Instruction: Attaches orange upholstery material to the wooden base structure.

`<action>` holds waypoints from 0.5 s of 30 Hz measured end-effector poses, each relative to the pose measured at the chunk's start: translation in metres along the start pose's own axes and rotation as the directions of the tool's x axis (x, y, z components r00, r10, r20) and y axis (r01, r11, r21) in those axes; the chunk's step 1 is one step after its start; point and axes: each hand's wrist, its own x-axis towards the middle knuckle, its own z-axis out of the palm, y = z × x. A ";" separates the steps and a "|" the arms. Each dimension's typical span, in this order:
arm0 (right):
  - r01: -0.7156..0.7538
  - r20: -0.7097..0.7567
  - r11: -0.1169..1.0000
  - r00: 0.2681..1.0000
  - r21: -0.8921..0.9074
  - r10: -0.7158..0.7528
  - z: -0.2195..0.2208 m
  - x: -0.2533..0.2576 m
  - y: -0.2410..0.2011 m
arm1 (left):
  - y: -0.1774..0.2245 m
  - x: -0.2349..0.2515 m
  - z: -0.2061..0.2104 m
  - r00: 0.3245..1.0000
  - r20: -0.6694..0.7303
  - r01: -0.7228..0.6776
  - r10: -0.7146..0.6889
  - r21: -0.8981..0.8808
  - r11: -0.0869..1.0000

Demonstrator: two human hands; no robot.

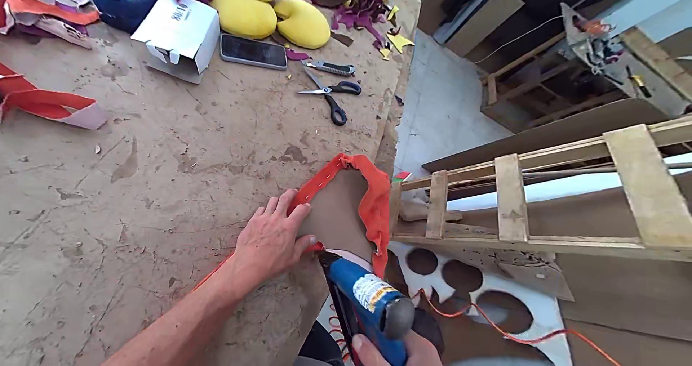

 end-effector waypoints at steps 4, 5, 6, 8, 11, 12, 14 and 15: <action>-0.042 0.021 0.998 0.999 -0.045 0.043 0.012 0.010 -0.007 | -0.003 0.003 -0.003 0.999 0.034 -0.008 0.010 -0.064 0.998; -0.044 0.031 0.998 0.998 -0.042 0.045 0.014 0.013 -0.009 | -0.004 0.003 -0.005 0.999 0.044 -0.006 0.009 -0.076 0.997; -0.043 0.040 0.998 0.998 -0.044 0.045 0.016 0.015 -0.010 | -0.004 0.004 -0.006 0.999 0.049 -0.004 0.008 -0.081 0.997; -0.051 0.063 0.997 0.997 -0.056 0.055 0.018 0.020 -0.015 | -0.004 0.004 -0.006 0.999 0.043 -0.005 0.009 -0.084 0.996; -0.130 0.097 0.988 0.986 -0.085 0.138 0.019 0.028 -0.026 | -0.006 0.004 -0.005 0.999 0.030 -0.008 0.011 -0.101 0.995; -0.158 0.097 0.983 0.981 -0.091 0.167 0.017 0.029 -0.028 | -0.008 0.005 -0.005 0.999 0.034 -0.006 0.011 -0.142 0.990; -0.169 0.077 0.984 0.982 -0.062 0.173 0.009 0.024 -0.027 | -0.016 0.005 -0.011 0.999 0.036 0.004 0.009 -0.340 0.940; -0.143 0.060 0.990 0.988 -0.022 0.144 0.002 0.018 -0.023 | -0.024 0.003 -0.016 1.000 0.014 -0.004 0.012 -0.454 0.891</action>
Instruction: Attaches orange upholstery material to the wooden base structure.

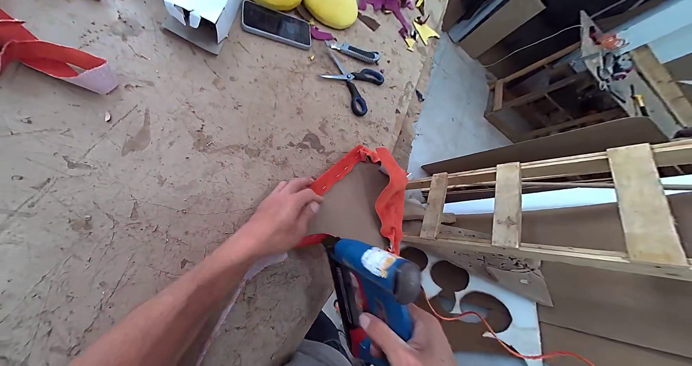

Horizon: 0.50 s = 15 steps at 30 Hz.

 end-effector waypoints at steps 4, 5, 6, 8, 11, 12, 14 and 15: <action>0.175 -0.026 0.980 0.984 0.091 -0.174 -0.024 -0.018 0.034 | -0.003 -0.059 -0.026 0.997 -0.062 -0.024 0.035 0.169 0.985; 0.203 -0.033 0.975 0.979 0.095 -0.201 -0.026 -0.022 0.041 | 0.003 -0.079 -0.023 0.997 -0.075 0.000 0.022 0.291 0.957; 0.224 -0.040 0.971 0.974 0.086 -0.221 -0.025 -0.025 0.044 | 0.008 -0.096 -0.017 0.995 -0.097 0.032 0.007 0.396 0.918; 0.262 -0.052 0.964 0.964 0.049 -0.259 -0.019 -0.030 0.048 | 0.010 -0.118 0.003 0.985 -0.170 0.074 0.018 0.518 0.852; 0.271 -0.009 0.962 0.963 0.039 -0.271 0.000 -0.033 0.045 | 0.004 -0.125 0.016 0.953 -0.292 0.107 0.076 0.563 0.820; 0.264 0.007 0.964 0.964 0.029 -0.264 0.006 -0.033 0.042 | 0.004 -0.125 0.016 0.945 -0.314 0.106 0.095 0.566 0.817; 0.267 0.047 0.963 0.963 -0.034 -0.265 0.015 -0.031 0.036 | 0.003 -0.126 0.016 0.932 -0.335 0.087 0.136 0.573 0.815; 0.275 0.072 0.958 0.960 -0.076 -0.270 0.018 -0.030 0.032 | 0.002 -0.127 0.016 0.926 -0.344 0.076 0.154 0.572 0.817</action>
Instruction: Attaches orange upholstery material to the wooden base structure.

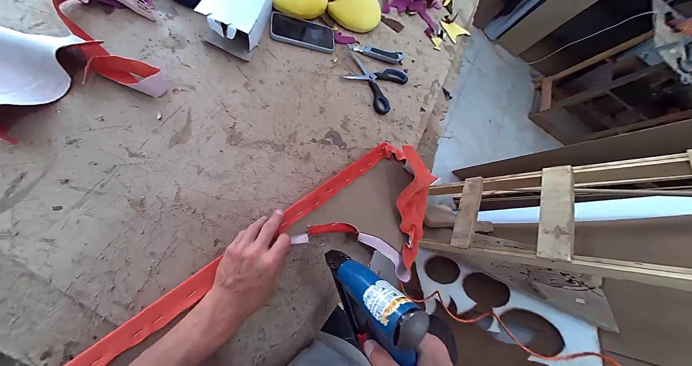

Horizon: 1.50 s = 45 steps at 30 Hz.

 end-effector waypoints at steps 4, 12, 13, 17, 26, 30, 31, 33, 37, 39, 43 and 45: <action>0.040 0.033 0.996 0.999 -0.083 -0.038 0.011 0.009 -0.012 | 0.004 0.000 0.001 0.997 -0.068 -0.043 0.047 0.059 0.997; 0.057 0.008 0.996 0.998 -0.073 -0.056 0.016 0.015 -0.017 | 0.008 0.001 0.007 0.990 -0.116 -0.051 0.077 0.206 0.977; 0.053 0.006 0.996 0.999 -0.072 -0.053 0.015 0.016 -0.016 | 0.005 0.001 0.008 0.986 -0.133 -0.071 0.098 0.196 0.978; 0.029 0.003 0.998 1.000 -0.059 -0.029 0.012 0.017 -0.014 | -0.001 0.002 0.007 0.979 -0.160 -0.108 0.129 0.135 0.985; 0.151 -0.030 0.989 0.988 -0.008 -0.151 -0.068 0.000 0.036 | -0.007 0.003 -0.004 0.998 -0.025 0.057 -0.057 0.034 0.998; 0.161 -0.123 0.866 0.961 -0.474 -0.246 -0.173 0.069 0.045 | -0.003 -0.015 -0.012 0.978 -0.003 0.209 -0.210 0.123 0.970; 0.195 -0.123 0.793 0.939 -0.577 -0.320 -0.191 0.101 0.046 | -0.003 -0.016 -0.012 0.973 -0.025 0.230 -0.228 0.125 0.965; 0.234 -0.113 0.703 0.905 -0.671 -0.409 -0.210 0.172 0.054 | -0.004 -0.022 -0.014 0.969 -0.067 0.243 -0.236 0.130 0.961; 0.207 -0.134 0.710 0.910 -0.674 -0.393 -0.222 0.316 0.071 | 0.001 -0.028 -0.014 0.973 -0.125 0.216 -0.195 0.179 0.960; 0.145 -0.193 0.749 0.919 -0.647 -0.345 -0.216 0.386 0.076 | 0.003 -0.030 -0.014 0.975 -0.117 0.209 -0.187 0.215 0.954; 0.084 -0.258 0.785 0.918 -0.614 -0.300 -0.203 0.485 0.070 | 0.003 -0.028 -0.015 0.965 -0.070 0.262 -0.253 0.216 0.941; 0.147 -0.240 0.747 0.892 -0.648 -0.384 -0.189 0.489 0.044 | 0.004 -0.025 -0.017 0.955 -0.059 0.296 -0.290 0.195 0.935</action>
